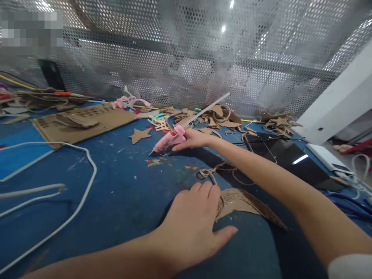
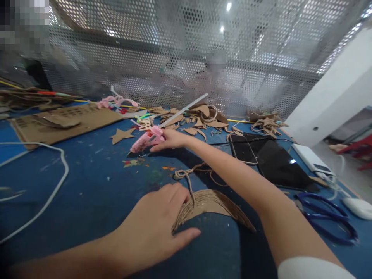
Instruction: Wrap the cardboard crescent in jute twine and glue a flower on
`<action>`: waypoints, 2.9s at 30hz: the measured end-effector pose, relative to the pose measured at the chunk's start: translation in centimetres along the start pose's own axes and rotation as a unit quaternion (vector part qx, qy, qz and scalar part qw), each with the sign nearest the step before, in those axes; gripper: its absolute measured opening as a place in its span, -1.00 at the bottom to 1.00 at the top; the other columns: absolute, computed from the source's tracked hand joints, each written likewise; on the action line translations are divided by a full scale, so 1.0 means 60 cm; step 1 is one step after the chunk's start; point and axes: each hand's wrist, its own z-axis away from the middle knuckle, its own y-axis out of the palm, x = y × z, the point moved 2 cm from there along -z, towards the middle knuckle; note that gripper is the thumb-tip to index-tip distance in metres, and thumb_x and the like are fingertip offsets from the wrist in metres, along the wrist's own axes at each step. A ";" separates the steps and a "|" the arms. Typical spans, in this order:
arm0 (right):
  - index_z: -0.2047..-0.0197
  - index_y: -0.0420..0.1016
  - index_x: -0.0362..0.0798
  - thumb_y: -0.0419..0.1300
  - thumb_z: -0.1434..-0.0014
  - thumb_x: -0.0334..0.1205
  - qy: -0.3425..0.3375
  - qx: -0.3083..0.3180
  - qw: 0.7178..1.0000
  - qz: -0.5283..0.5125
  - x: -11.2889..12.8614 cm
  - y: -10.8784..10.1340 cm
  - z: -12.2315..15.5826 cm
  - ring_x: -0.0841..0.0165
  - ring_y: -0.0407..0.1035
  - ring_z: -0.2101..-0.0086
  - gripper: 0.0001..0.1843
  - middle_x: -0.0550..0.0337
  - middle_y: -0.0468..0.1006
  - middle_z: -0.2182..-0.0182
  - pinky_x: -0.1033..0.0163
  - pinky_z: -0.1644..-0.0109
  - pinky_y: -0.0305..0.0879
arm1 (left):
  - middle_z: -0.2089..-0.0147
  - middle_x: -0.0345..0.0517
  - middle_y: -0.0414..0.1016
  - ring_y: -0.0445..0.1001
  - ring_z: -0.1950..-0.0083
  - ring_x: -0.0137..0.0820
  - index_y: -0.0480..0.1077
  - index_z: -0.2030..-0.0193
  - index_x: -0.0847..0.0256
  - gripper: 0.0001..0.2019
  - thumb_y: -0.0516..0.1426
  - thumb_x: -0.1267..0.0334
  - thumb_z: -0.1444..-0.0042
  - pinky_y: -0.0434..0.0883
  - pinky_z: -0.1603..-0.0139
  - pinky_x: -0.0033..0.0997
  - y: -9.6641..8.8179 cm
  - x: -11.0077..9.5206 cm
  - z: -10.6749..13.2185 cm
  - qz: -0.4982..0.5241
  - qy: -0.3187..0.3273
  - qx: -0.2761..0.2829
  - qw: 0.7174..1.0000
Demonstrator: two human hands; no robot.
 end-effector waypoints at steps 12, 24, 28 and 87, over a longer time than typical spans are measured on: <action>0.00 0.42 -0.07 0.02 -0.17 -0.48 -0.120 0.010 0.990 0.077 0.051 -0.004 0.231 0.33 0.30 -0.02 -0.64 0.11 0.51 0.03 0.13 -0.16 0.13 | 0.10 -0.02 0.42 0.39 0.07 -0.10 0.31 0.16 0.19 -0.74 0.11 0.14 -0.02 0.36 0.16 -0.10 0.007 -0.001 -0.005 0.011 0.001 -0.010 1.000; 0.06 0.51 -0.04 0.06 -0.32 -0.23 -0.083 0.085 0.977 0.178 0.045 -0.025 0.292 0.32 0.27 0.14 -0.76 0.12 0.48 0.21 0.15 -0.01 0.06 | 0.32 -0.22 0.40 0.39 0.32 -0.30 0.29 0.24 0.08 -0.81 0.10 0.14 0.00 0.20 0.38 -0.37 -0.015 0.008 -0.025 0.079 -0.104 0.023 0.991; 0.15 0.53 -0.05 0.16 -0.26 -0.11 -0.073 0.080 0.978 0.176 0.041 -0.030 0.317 0.34 0.25 0.22 -0.77 0.17 0.43 0.30 0.19 0.05 0.04 | 0.35 -0.28 0.37 0.39 0.35 -0.35 0.29 0.23 0.05 -0.81 0.11 0.13 0.01 0.19 0.39 -0.41 -0.009 0.015 -0.030 0.086 -0.116 0.016 0.989; 0.11 0.40 -0.14 0.06 -0.29 -0.22 -0.105 -0.116 0.964 0.213 0.078 0.032 0.429 0.31 0.25 0.26 -0.80 0.07 0.44 0.29 0.15 0.14 0.07 | 0.46 -0.34 0.45 0.30 0.53 -0.50 0.46 0.27 0.04 -0.84 0.12 0.17 0.00 0.15 0.55 -0.50 -0.001 0.015 -0.068 0.111 -0.105 -0.003 0.988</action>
